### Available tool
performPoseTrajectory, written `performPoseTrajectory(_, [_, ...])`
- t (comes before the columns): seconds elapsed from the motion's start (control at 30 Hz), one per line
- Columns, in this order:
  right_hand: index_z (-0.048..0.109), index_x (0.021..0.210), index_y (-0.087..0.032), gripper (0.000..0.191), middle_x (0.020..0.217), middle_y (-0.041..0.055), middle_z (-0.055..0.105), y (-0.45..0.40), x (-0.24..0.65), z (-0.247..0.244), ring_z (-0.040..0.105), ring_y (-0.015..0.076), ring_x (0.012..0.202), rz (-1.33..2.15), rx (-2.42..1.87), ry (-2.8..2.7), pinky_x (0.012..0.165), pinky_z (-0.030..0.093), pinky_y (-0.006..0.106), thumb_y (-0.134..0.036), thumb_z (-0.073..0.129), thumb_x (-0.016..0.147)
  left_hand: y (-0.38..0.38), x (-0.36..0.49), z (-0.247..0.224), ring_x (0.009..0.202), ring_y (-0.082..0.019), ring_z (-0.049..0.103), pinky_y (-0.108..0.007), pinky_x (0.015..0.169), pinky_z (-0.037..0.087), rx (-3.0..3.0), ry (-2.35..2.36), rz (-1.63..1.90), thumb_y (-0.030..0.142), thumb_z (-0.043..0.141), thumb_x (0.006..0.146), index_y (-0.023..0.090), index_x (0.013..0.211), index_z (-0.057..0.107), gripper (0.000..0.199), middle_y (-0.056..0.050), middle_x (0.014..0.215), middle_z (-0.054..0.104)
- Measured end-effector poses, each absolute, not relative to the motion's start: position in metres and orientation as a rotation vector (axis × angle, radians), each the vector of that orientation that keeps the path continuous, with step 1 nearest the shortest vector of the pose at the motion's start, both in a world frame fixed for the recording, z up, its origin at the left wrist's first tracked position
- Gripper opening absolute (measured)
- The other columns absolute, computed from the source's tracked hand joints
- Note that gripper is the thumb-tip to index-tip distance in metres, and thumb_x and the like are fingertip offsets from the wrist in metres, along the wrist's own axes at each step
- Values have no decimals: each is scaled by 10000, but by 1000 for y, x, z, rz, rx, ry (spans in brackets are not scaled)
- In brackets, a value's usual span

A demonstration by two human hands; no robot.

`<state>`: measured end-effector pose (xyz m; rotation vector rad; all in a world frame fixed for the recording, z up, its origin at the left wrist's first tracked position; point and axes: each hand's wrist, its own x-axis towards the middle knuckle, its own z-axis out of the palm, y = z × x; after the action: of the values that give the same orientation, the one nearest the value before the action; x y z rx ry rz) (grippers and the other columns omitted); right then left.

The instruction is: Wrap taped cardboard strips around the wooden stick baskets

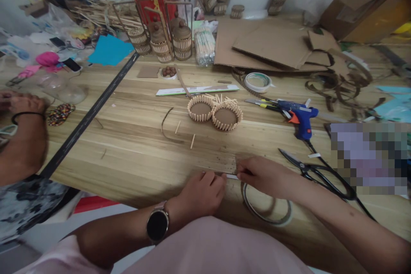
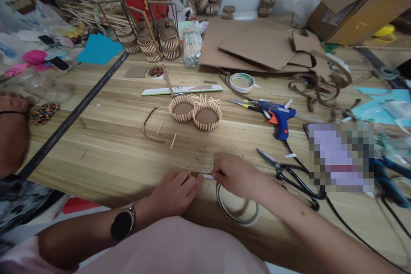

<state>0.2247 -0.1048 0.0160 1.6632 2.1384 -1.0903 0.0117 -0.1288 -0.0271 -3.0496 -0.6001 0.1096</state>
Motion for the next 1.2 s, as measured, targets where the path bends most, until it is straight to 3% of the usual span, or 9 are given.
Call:
performPoseTrajectory(0.2, [678,733,-166,226,737,66,695,-104,223,16,559,167,657,-1048,1672,2122,574,313,269,-176,489,855,-128,13,-24,846,-218,587,-301,603,475,-3033,-623,107,132,364,1003,20,1300,515,351,-126,928,652])
performPoseTrajectory(0.3, [687,739,-163,229,754,72,706,-104,222,17,564,170,668,-1034,1671,2132,583,316,271,-165,490,856,-127,14,-23,843,-218,588,-305,599,480,-3018,-640,55,131,361,1003,40,1211,557,300,-146,973,643])
performPoseTrajectory(0.47, [680,712,-170,223,769,73,712,-105,221,15,568,172,677,-1032,1672,2144,584,305,274,-153,505,849,-126,24,-26,816,-200,586,-283,612,471,-3046,-551,-146,109,364,1003,70,1056,594,239,-101,864,614])
performPoseTrajectory(0.97, [515,550,-210,336,456,-7,535,-107,232,27,455,123,432,-1197,1727,2094,495,295,278,-202,452,880,-126,30,-29,872,-214,591,-306,697,492,-3094,-468,-2,109,372,1001,63,1029,603,237,-138,948,625])
performPoseTrajectory(1.2, [620,631,-210,278,577,7,628,-113,235,24,481,129,477,-1212,1729,2124,532,311,281,-185,450,849,-127,31,-29,871,-215,593,-308,696,489,-3085,-465,-51,109,381,998,57,1035,602,230,-144,949,626])
